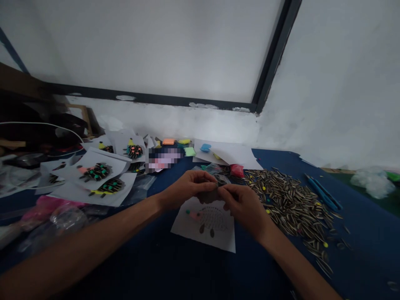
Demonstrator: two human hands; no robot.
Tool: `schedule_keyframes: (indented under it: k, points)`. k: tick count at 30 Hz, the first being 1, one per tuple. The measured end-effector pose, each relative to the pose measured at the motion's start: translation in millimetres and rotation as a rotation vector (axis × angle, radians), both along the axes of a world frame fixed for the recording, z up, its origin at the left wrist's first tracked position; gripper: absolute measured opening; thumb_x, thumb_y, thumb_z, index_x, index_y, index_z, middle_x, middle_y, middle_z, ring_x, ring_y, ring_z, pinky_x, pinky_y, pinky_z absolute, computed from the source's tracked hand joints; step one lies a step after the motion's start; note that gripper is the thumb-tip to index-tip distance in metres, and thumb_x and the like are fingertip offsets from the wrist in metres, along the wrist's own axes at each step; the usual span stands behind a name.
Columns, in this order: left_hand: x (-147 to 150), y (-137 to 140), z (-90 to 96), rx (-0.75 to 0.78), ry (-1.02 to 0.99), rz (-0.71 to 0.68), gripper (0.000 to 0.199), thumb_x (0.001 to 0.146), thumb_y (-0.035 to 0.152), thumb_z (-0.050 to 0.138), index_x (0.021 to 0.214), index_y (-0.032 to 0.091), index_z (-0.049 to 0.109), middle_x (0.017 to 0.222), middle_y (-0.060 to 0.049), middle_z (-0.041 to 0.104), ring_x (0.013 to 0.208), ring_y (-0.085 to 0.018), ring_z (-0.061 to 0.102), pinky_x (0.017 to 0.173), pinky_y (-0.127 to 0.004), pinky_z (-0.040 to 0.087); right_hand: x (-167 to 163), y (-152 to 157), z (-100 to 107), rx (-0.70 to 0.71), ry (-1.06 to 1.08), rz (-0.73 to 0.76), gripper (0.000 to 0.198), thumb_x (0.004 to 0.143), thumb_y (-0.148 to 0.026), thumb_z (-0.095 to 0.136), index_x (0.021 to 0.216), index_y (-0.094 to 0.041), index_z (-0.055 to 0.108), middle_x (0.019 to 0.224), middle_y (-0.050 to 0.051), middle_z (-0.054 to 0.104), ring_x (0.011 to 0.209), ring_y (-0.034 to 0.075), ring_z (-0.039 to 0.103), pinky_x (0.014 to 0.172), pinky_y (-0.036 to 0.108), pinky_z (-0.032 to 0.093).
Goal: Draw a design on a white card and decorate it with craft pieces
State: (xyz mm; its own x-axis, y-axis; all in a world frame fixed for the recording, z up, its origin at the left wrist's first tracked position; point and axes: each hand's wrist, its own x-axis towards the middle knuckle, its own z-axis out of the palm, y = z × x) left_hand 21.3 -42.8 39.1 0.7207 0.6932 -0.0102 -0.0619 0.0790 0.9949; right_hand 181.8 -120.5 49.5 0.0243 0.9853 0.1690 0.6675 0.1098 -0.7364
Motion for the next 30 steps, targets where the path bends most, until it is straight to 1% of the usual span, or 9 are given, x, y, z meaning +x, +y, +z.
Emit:
schedule_keyframes:
  k: [3, 7, 10, 13, 17, 22, 24, 28, 30]
  points:
    - [-1.0, 1.1, -1.2, 0.013, 0.004, 0.003, 0.016, 0.076, 0.021, 0.067, 0.086, 0.012, 0.058, 0.067, 0.001, 0.057, 0.056, -0.008, 0.053, 0.05, -0.02, 0.04, 0.4, -0.8, 2.6, 0.036, -0.023, -0.003, 0.029, 0.08, -0.043, 0.054, 0.075, -0.018, 0.069, 0.059, 0.003, 0.063, 0.054, 0.015, 0.056, 0.049, 0.026, 0.043]
    - [-1.1, 2.1, -3.3, 0.03, -0.012, -0.033, 0.019, 0.077, 0.028, 0.067, 0.077, 0.012, 0.056, 0.065, 0.001, 0.055, 0.054, -0.007, 0.051, 0.05, -0.02, 0.039, 0.0, -1.1, 3.5, -0.015, 0.063, 0.014, 0.025, 0.077, -0.041, 0.058, 0.072, -0.019, 0.066, 0.058, 0.001, 0.058, 0.052, 0.013, 0.053, 0.047, 0.025, 0.041]
    - [-1.6, 2.0, -1.5, 0.025, -0.004, -0.021, 0.022, 0.079, 0.031, 0.066, 0.087, 0.012, 0.059, 0.072, -0.002, 0.058, 0.059, -0.009, 0.054, 0.05, -0.02, 0.04, 0.7, -1.0, 5.3, -0.022, 0.119, -0.008, 0.026, 0.076, -0.043, 0.058, 0.068, -0.019, 0.063, 0.056, 0.0, 0.055, 0.051, 0.013, 0.052, 0.047, 0.025, 0.042]
    - [-3.2, 1.9, 1.6, 0.016, 0.043, -0.038, 0.03, 0.072, 0.026, 0.073, 0.096, 0.012, 0.06, 0.083, -0.005, 0.063, 0.068, -0.011, 0.058, 0.054, -0.02, 0.042, 2.7, -1.1, 7.8, -0.017, 0.129, -0.039, 0.029, 0.076, -0.046, 0.057, 0.067, -0.019, 0.063, 0.054, -0.001, 0.054, 0.05, 0.012, 0.051, 0.046, 0.025, 0.041]
    - [-4.9, 2.7, 2.8, 0.018, 0.055, -0.126, 0.022, 0.071, 0.026, 0.072, 0.082, 0.01, 0.061, 0.073, -0.003, 0.062, 0.063, -0.009, 0.057, 0.056, -0.021, 0.044, 5.9, -0.8, 6.4, -0.027, 0.07, -0.043, 0.031, 0.08, -0.046, 0.054, 0.07, -0.019, 0.065, 0.054, 0.001, 0.057, 0.048, 0.013, 0.05, 0.045, 0.025, 0.038]
    - [-4.6, 3.9, 0.1, 0.041, 0.093, -0.136, 0.019, 0.071, 0.024, 0.071, 0.079, 0.01, 0.061, 0.066, -0.001, 0.06, 0.056, -0.008, 0.054, 0.054, -0.021, 0.043, 6.7, -0.4, 1.7, 0.034, 0.01, -0.045, 0.03, 0.083, -0.047, 0.053, 0.081, -0.02, 0.067, 0.071, 0.004, 0.067, 0.064, 0.017, 0.058, 0.055, 0.028, 0.042]
    - [-3.9, 4.3, -2.0, 0.039, 0.087, -0.164, 0.018, 0.071, 0.023, 0.071, 0.08, 0.01, 0.062, 0.067, -0.001, 0.059, 0.056, -0.007, 0.054, 0.054, -0.02, 0.043, 6.1, -0.6, 1.8, 0.034, -0.016, -0.04, 0.029, 0.081, -0.046, 0.054, 0.074, -0.02, 0.066, 0.067, 0.004, 0.065, 0.063, 0.017, 0.057, 0.056, 0.028, 0.042]
    - [-2.8, 5.5, -5.6, 0.028, 0.063, -0.207, 0.027, 0.07, 0.024, 0.072, 0.092, 0.011, 0.063, 0.072, -0.002, 0.062, 0.059, -0.009, 0.057, 0.056, -0.022, 0.046, 5.4, -0.7, 5.5, 0.054, -0.041, -0.097, 0.03, 0.081, -0.043, 0.051, 0.066, -0.019, 0.062, 0.057, 0.003, 0.058, 0.053, 0.014, 0.051, 0.049, 0.027, 0.038]
    - [-2.8, 5.8, -5.5, 0.04, 0.084, -0.206, 0.024, 0.069, 0.024, 0.073, 0.086, 0.01, 0.064, 0.069, -0.002, 0.061, 0.057, -0.009, 0.057, 0.054, -0.022, 0.045, 5.8, -0.4, 7.1, 0.072, -0.025, -0.124, 0.03, 0.081, -0.043, 0.05, 0.064, -0.02, 0.06, 0.055, 0.002, 0.056, 0.05, 0.014, 0.049, 0.046, 0.027, 0.037]
